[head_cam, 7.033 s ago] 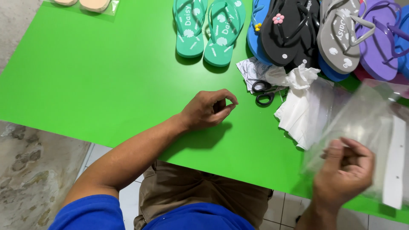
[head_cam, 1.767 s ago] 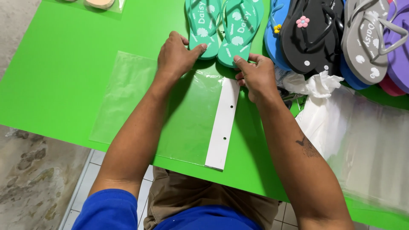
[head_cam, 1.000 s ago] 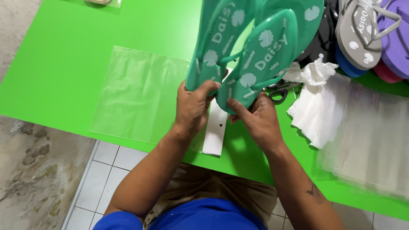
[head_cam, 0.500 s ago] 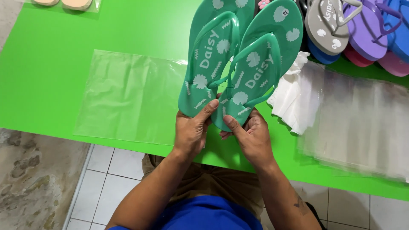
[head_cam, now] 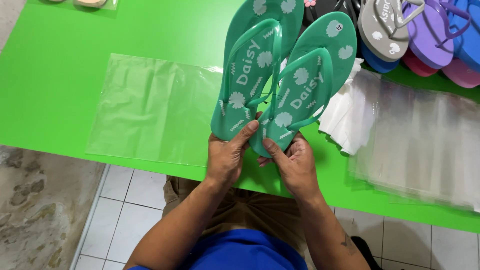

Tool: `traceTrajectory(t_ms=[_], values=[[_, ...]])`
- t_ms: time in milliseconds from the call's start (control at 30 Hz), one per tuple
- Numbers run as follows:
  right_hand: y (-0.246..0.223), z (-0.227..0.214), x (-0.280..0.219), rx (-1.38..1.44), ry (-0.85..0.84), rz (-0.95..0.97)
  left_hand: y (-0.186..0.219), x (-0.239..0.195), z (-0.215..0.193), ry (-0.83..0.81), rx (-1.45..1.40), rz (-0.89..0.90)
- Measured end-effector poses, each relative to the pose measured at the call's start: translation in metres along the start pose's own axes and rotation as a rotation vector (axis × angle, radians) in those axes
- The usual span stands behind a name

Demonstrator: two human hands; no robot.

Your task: The person places a pair of green flip-flops into a clear plastic bag, inserts a white cardboard header, and then secures a tag to the bag.

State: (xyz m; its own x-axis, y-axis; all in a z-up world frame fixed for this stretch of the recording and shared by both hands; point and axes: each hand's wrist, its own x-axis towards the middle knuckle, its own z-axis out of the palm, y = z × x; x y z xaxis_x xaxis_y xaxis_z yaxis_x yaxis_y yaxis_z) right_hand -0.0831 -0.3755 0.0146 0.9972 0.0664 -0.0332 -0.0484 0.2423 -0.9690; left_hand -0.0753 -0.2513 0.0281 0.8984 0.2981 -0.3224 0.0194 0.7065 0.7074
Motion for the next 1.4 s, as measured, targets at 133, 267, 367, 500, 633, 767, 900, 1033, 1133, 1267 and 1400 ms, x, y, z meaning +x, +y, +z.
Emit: traceTrajectory(t_ms=[133, 267, 367, 500, 633, 767, 900, 1033, 1133, 1267, 1400], values=[[0.0, 0.003, -0.001, -0.005, -0.01, 0.01, -0.007, 0.006, -0.013, 0.005, 0.023, 0.01], [-0.006, 0.01, 0.0, 0.014, -0.022, 0.026, 0.001, 0.006, -0.024, -0.01, 0.122, -0.013], [-0.013, 0.013, -0.002, -0.039, -0.047, 0.018, 0.01, 0.001, -0.023, -0.018, 0.151, -0.027], [-0.005, -0.003, 0.0, -0.323, -0.069, -0.043, 0.015, -0.003, -0.023, -0.032, 0.083, -0.061], [-0.016, -0.036, 0.017, -0.029, 0.109, -0.036, 0.026, -0.01, -0.028, -0.07, 0.096, -0.097], [-0.074, -0.051, 0.036, -0.346, 0.158, -0.243, 0.027, -0.015, -0.044, -0.104, 0.193, -0.222], [-0.116, -0.06, 0.052, -0.74, -0.036, -0.213, 0.045, -0.022, -0.048, -0.218, 0.472, -0.419], [-0.113, -0.076, 0.064, -0.921, -0.117, -0.166, 0.046, -0.015, -0.059, -0.228, 0.473, -0.46], [-0.11, -0.075, 0.064, -0.907, -0.149, -0.06, 0.048, -0.01, -0.066, -0.293, 0.533, -0.485], [-0.1, -0.078, 0.063, -0.79, -0.195, 0.108, 0.056, -0.006, -0.062, -0.326, 0.594, -0.524], [-0.092, -0.09, 0.054, -0.761, -0.146, 0.211, 0.064, -0.005, -0.049, -0.371, 0.685, -0.566]])
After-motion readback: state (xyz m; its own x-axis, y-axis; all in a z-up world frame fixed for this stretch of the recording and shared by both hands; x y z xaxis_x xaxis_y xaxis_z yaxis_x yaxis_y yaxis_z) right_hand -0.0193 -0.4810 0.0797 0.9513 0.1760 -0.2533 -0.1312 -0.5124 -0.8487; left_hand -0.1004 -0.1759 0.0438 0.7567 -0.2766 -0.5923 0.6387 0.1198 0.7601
